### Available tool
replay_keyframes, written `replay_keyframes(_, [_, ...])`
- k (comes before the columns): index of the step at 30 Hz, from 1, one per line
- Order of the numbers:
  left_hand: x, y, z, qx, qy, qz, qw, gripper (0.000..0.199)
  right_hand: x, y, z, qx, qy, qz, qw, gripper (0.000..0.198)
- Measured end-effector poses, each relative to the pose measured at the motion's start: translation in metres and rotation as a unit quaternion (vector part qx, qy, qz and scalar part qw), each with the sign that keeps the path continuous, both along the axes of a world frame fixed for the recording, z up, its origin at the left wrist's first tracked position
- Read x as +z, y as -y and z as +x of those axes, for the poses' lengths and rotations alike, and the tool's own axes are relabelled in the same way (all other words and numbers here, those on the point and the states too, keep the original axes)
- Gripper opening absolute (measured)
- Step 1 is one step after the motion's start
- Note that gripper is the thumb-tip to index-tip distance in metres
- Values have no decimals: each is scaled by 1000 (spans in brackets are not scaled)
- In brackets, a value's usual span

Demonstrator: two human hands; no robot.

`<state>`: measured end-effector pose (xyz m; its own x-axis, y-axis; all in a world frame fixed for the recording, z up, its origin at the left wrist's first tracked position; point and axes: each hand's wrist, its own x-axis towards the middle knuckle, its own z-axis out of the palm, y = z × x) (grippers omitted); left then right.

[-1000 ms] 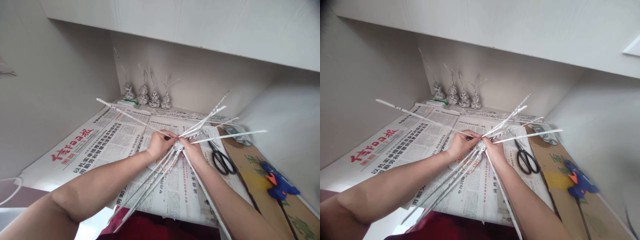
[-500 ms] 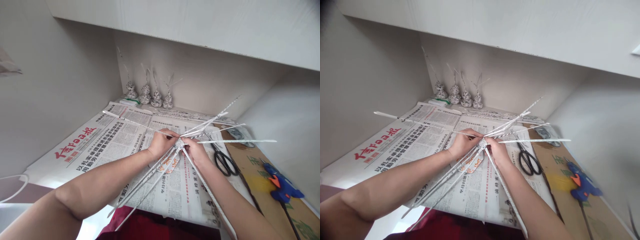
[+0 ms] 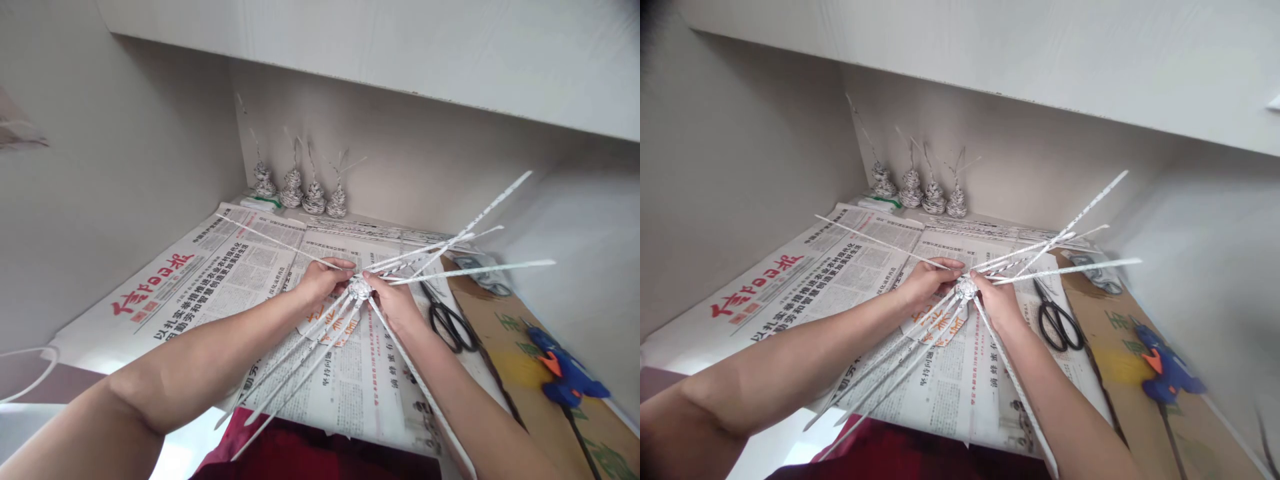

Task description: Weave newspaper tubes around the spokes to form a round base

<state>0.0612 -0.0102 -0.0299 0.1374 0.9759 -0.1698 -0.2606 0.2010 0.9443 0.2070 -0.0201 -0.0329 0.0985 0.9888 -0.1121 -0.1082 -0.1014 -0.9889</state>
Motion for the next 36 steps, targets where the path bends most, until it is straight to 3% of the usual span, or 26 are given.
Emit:
replay_keyframes(2, [1,-3,-1,-6,59,-60,996,25,-1,-1,1,7,-2,1,1000,29])
replay_keyframes(5, [1,-5,-2,-4,84,-60,995,24,-1,-1,4,16,4,20,1000,29])
replay_keyframes(10, [0,0,-2,-45,29,5,999,33,0,1,9,49,125,90,987,25])
replay_keyframes(15, [3,5,2,-2,-50,16,999,27,-2,3,8,88,227,127,961,26])
replay_keyframes(19, [1,5,6,22,-51,1,998,24,-3,4,4,94,146,80,982,27])
replay_keyframes(24, [0,0,2,9,12,-21,1000,31,-2,3,2,93,29,26,995,30])
replay_keyframes(27, [3,-3,-3,-14,11,-52,998,45,2,-1,8,64,40,36,996,28])
replay_keyframes(29, [6,-4,-6,-52,-43,-63,996,57,4,-5,16,27,85,61,994,26])
replay_keyframes(32, [10,-3,-9,-74,-136,14,988,65,5,-10,29,-14,156,78,985,28])
replay_keyframes(34, [13,-2,-12,-20,-164,137,977,58,5,-12,34,-14,176,68,982,31])
replay_keyframes(36, [16,-2,-14,36,-196,263,944,42,5,-12,35,3,179,72,981,31])
